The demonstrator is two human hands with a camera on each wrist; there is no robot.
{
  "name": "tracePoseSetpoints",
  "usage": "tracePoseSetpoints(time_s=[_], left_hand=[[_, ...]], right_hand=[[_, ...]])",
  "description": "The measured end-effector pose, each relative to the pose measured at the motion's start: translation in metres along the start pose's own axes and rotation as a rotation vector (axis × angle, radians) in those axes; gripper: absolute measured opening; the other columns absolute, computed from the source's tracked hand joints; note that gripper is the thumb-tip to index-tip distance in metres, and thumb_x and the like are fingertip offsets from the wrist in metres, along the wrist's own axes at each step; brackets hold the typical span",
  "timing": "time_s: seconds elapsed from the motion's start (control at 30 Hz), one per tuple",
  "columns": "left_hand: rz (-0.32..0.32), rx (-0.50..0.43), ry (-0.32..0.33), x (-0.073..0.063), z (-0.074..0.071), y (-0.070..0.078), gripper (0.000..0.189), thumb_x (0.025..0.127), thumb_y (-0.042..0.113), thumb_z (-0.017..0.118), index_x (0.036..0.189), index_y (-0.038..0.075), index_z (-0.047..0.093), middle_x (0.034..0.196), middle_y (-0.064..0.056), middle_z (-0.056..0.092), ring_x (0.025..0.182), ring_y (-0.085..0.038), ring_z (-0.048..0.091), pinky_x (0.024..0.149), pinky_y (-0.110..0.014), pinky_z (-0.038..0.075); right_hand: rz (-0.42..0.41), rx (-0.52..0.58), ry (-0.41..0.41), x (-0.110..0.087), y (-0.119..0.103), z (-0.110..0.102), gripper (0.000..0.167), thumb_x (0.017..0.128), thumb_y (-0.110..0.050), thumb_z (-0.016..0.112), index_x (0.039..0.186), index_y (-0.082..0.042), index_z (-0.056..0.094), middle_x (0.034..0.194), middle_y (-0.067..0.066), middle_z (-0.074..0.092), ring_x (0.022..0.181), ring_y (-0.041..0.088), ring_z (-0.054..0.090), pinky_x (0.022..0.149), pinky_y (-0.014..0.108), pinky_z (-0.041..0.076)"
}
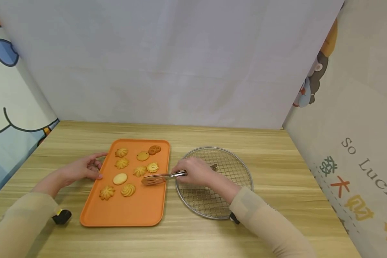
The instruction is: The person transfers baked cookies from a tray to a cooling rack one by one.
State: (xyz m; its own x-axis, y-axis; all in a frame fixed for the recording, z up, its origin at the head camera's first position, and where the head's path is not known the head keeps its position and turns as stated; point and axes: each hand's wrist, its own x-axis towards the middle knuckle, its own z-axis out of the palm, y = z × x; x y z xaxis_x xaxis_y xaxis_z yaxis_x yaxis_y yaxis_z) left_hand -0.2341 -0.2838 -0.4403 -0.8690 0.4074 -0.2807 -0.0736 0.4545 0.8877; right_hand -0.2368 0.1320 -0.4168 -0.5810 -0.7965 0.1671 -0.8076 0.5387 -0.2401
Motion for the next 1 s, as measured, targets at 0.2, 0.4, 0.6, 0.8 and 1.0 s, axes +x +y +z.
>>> tracePoseSetpoints(time_s=[0.2,0.4,0.6,0.8,1.0], left_hand=[[-0.003,-0.005,-0.001,0.001,-0.001,-0.001,0.092,0.081,0.006,0.072,0.151,0.002,0.011,0.104,-0.017,0.042,0.080,-0.017,0.053,0.072,-0.029,0.048],[-0.004,-0.003,0.001,0.001,-0.001,-0.001,0.093,0.081,0.006,0.072,0.151,0.001,0.011,0.103,-0.017,0.043,0.080,-0.016,0.053,0.071,-0.028,0.047],[-0.006,-0.019,-0.008,0.001,-0.001,-0.002,0.093,0.081,0.006,0.072,0.151,0.002,0.011,0.103,-0.016,0.042,0.080,-0.017,0.054,0.071,-0.029,0.048],[-0.008,-0.016,-0.009,0.001,-0.002,-0.003,0.092,0.081,0.007,0.072,0.151,0.002,0.011,0.104,-0.017,0.042,0.080,-0.017,0.055,0.072,-0.029,0.048],[-0.011,-0.012,-0.011,0.000,-0.002,0.000,0.093,0.081,0.006,0.072,0.151,0.003,0.010,0.103,-0.017,0.041,0.080,-0.018,0.053,0.071,-0.030,0.048]], right_hand=[[-0.010,0.037,0.022,-0.002,0.001,-0.004,0.019,0.085,-0.019,0.069,0.103,-0.019,0.073,0.104,-0.004,0.070,0.094,0.012,0.065,0.084,0.032,0.050],[-0.026,0.048,0.044,-0.004,0.000,-0.012,0.018,0.085,-0.018,0.069,0.103,-0.018,0.073,0.104,-0.003,0.070,0.094,0.012,0.065,0.081,0.030,0.051],[-0.020,0.058,0.054,-0.006,-0.002,-0.025,0.019,0.085,-0.016,0.070,0.104,-0.016,0.073,0.105,-0.003,0.070,0.097,0.012,0.065,0.083,0.030,0.051],[-0.012,0.094,0.068,-0.011,-0.002,-0.042,0.023,0.085,-0.013,0.070,0.108,-0.015,0.071,0.109,-0.002,0.068,0.091,0.010,0.064,0.075,0.026,0.050],[0.017,0.109,0.095,-0.018,0.001,-0.058,0.023,0.086,-0.012,0.069,0.109,-0.016,0.071,0.110,-0.002,0.068,0.079,0.005,0.061,0.065,0.021,0.049]])
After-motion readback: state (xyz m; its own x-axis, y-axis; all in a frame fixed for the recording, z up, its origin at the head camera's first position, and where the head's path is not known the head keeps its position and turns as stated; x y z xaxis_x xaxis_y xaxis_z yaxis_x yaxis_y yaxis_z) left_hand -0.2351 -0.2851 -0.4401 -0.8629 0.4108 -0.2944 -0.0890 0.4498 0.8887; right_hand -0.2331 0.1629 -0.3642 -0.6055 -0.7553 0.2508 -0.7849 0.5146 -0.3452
